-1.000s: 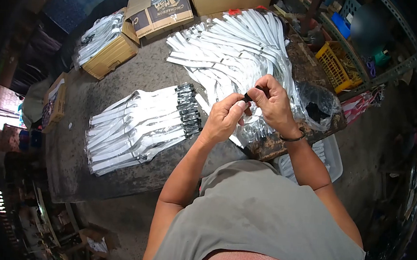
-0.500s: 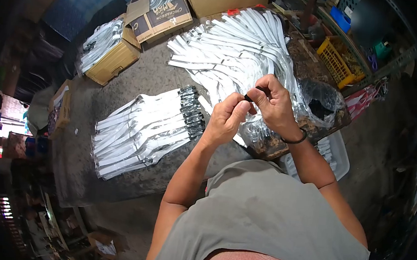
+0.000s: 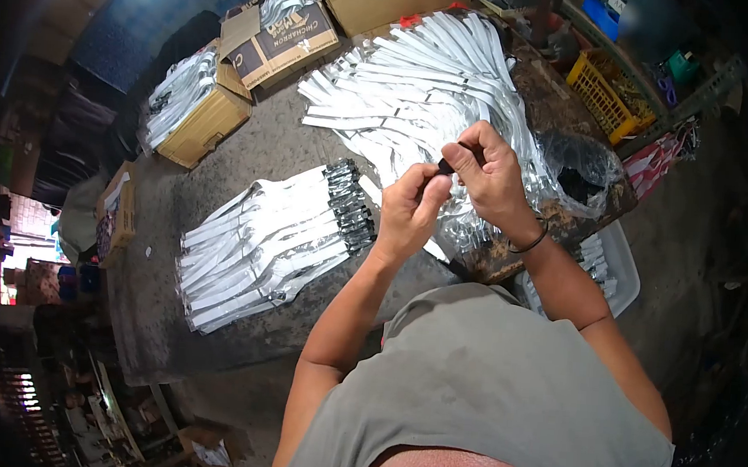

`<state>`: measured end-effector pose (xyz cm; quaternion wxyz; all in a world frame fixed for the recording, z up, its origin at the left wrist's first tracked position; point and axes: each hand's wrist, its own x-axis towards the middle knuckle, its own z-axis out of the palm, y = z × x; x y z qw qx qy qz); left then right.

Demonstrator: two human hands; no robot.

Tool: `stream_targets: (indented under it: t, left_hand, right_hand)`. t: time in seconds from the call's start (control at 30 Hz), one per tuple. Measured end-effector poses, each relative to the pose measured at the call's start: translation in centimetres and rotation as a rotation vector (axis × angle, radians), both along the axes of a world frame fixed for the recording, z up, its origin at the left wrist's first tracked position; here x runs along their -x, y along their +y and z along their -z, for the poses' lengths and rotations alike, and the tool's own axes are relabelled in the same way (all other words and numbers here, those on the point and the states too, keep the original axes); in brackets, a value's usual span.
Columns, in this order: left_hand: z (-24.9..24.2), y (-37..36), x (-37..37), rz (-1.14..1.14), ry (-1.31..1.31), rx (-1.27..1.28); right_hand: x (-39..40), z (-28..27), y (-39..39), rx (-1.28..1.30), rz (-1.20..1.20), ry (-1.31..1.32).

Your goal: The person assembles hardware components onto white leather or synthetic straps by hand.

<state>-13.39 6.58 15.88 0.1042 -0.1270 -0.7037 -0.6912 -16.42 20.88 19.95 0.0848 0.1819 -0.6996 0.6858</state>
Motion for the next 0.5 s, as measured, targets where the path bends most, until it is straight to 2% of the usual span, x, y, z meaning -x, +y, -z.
stream_targets:
  t: [0.03, 0.17, 0.3, 0.5]
  left_hand:
    - [-0.2, 0.4, 0.0, -0.044, 0.056, 0.01]
    - [-2.2, 0.4, 0.0, -0.216, 0.393, 0.488]
    - [-2.2, 0.3, 0.2, -0.223, 0.478, 0.537]
    - [-1.8, 0.5, 0.7, -0.224, 0.59, 0.622]
  right_hand:
    - [0.4, 0.2, 0.1, 0.011, 0.041, 0.01]
    - [0.8, -0.4, 0.8, 0.151, 0.027, -0.078]
    - [0.4, -1.1, 1.8, 0.053, -0.109, -0.221]
    - [-0.3, 0.6, 2.0, 0.009, -0.012, -0.234]
